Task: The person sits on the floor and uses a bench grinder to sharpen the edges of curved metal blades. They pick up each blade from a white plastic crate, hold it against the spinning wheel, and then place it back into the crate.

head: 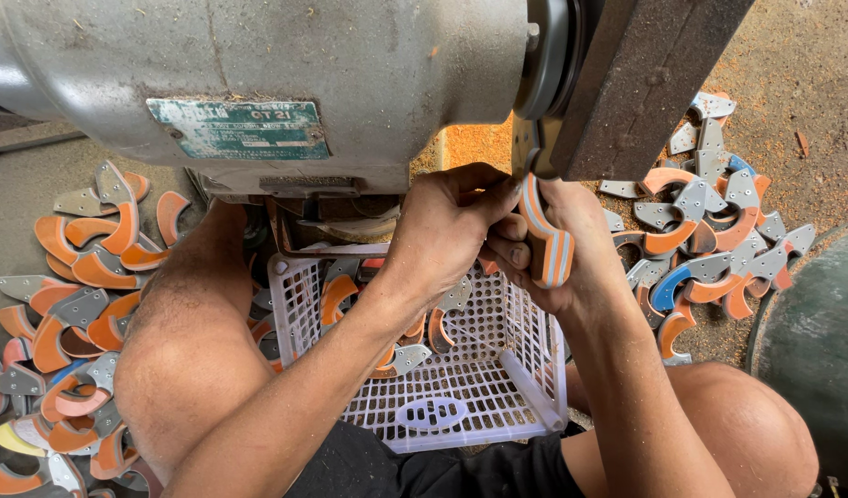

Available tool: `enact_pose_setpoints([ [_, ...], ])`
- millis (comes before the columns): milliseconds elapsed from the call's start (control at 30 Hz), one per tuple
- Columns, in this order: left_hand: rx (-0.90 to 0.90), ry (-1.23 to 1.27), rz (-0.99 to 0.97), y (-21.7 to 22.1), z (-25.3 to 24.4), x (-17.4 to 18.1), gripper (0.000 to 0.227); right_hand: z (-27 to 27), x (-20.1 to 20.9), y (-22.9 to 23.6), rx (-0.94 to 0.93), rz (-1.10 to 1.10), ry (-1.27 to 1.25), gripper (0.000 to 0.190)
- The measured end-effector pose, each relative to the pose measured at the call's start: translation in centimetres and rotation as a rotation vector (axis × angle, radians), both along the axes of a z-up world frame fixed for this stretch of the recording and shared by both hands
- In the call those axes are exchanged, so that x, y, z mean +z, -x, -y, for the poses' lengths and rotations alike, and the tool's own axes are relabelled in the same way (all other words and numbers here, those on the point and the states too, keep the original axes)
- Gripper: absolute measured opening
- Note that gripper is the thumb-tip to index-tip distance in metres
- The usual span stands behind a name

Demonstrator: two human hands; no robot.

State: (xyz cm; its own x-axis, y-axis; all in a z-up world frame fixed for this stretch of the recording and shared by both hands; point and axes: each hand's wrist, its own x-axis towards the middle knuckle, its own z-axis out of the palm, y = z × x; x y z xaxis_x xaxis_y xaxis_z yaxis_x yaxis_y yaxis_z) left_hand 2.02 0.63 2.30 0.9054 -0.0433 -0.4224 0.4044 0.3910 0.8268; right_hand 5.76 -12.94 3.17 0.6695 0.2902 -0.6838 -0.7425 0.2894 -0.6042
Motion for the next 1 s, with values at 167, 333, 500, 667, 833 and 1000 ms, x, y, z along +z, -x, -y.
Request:
enact_pose_setpoints([
  [167,-0.001,-0.04,0.009,0.0,0.1,-2.5,0.029,0.2,-2.3,-0.5,0.028,0.0,-0.145,0.039],
  [333,-0.164,-0.509,-0.099,0.0,-0.2,-4.7,0.036,-0.2,-3.9,2.3,-0.033,-0.006,0.098,0.035],
  [500,-0.204,-0.123,0.214,2.6,0.1,-5.2,0.052,1.7,-4.6,8.3,0.288,0.717,0.673,0.026],
  [667,-0.309,-0.197,0.191,4.3,-0.1,-3.0,0.061,3.0,-5.8,9.9,0.319,0.544,0.455,0.009],
  [833,-0.36,-0.24,0.203,5.0,0.0,-1.4,0.084,3.7,-6.4,10.7,0.222,0.439,0.307,0.016],
  [1000,-0.517,-0.273,0.103,5.4,0.0,-1.1,0.078,3.3,-5.7,10.7,0.151,0.575,0.355,0.012],
])
